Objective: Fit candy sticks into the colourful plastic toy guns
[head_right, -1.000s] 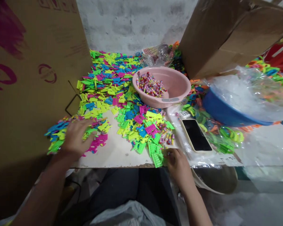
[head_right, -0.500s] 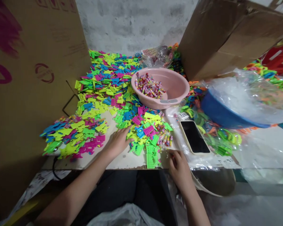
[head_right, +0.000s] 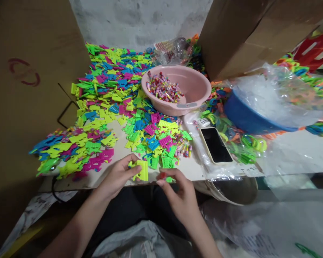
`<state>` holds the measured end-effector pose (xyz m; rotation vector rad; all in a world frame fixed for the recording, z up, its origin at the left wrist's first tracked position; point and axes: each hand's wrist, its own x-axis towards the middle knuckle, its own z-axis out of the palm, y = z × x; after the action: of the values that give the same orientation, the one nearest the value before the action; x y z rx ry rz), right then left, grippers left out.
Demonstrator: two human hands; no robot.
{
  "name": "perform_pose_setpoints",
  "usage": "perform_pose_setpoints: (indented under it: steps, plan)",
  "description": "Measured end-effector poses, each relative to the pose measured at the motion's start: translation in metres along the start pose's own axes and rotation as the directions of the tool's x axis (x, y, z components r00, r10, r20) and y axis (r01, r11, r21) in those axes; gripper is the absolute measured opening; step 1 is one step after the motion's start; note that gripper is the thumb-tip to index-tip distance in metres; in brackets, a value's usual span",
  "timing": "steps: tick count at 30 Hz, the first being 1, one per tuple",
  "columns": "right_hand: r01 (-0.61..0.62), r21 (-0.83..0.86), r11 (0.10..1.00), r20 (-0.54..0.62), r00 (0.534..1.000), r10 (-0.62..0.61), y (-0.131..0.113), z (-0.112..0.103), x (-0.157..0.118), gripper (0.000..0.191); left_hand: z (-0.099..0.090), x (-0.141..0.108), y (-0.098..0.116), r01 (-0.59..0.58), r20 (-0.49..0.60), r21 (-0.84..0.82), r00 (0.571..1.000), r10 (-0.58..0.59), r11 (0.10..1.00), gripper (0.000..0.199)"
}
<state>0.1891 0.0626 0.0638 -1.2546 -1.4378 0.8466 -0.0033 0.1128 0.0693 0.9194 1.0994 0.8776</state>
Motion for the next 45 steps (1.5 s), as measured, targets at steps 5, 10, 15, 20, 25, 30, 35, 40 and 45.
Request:
perform_pose_setpoints:
  steps: [5, 10, 15, 20, 25, 30, 35, 40, 45]
  plan:
    - [0.101, -0.093, 0.990, 0.094, 0.991, -0.093, -0.010, 0.014, 0.001, 0.027, 0.009, -0.020, -0.005, -0.134, 0.062, 0.175, 0.990, 0.125, 0.975, 0.024]
    - [0.090, -0.114, 0.989, 0.035, 0.996, -0.087, -0.006, 0.015, -0.004, 0.022, 0.004, -0.026, -0.004, -0.251, 0.038, 0.307, 0.967, 0.251, 0.918, 0.013]
    - [0.061, -0.102, 0.993, 0.052, 0.997, -0.056, -0.009, 0.013, -0.006, 0.011, 0.000, -0.030, -0.006, -0.299, 0.038, 0.359, 0.951, 0.306, 0.884, 0.011]
    - [0.064, -0.095, 0.993, 0.096, 0.994, -0.055, -0.016, 0.012, -0.002, 0.013, -0.002, -0.032, -0.009, -0.341, 0.067, 0.383, 0.937, 0.342, 0.859, 0.008]
    - [0.196, -0.274, 0.942, 0.227, 0.965, -0.134, -0.026, 0.014, -0.001, 0.015, 0.001, -0.041, -0.006, -0.417, 0.092, 0.350, 0.906, 0.412, 0.839, 0.006]
    - [0.403, -0.477, 0.781, 0.291, 0.911, -0.292, -0.030, 0.017, -0.007, 0.016, 0.005, -0.047, -0.009, -0.393, 0.020, 0.386, 0.908, 0.418, 0.835, 0.006]
    - [0.337, -0.548, 0.766, 0.347, 0.924, -0.159, -0.031, 0.019, -0.013, 0.020, 0.005, -0.045, -0.015, -0.319, -0.006, 0.393, 0.937, 0.349, 0.863, 0.010]
    - [0.279, -0.550, 0.787, 0.366, 0.928, -0.073, -0.030, 0.017, -0.018, 0.046, 0.003, -0.047, -0.018, -0.301, 0.056, 0.396, 0.951, 0.304, 0.868, 0.010]
    - [0.317, -0.589, 0.743, 0.337, 0.932, -0.130, -0.025, 0.019, -0.018, 0.058, 0.001, -0.047, -0.018, -0.312, 0.081, 0.384, 0.949, 0.305, 0.869, 0.007]
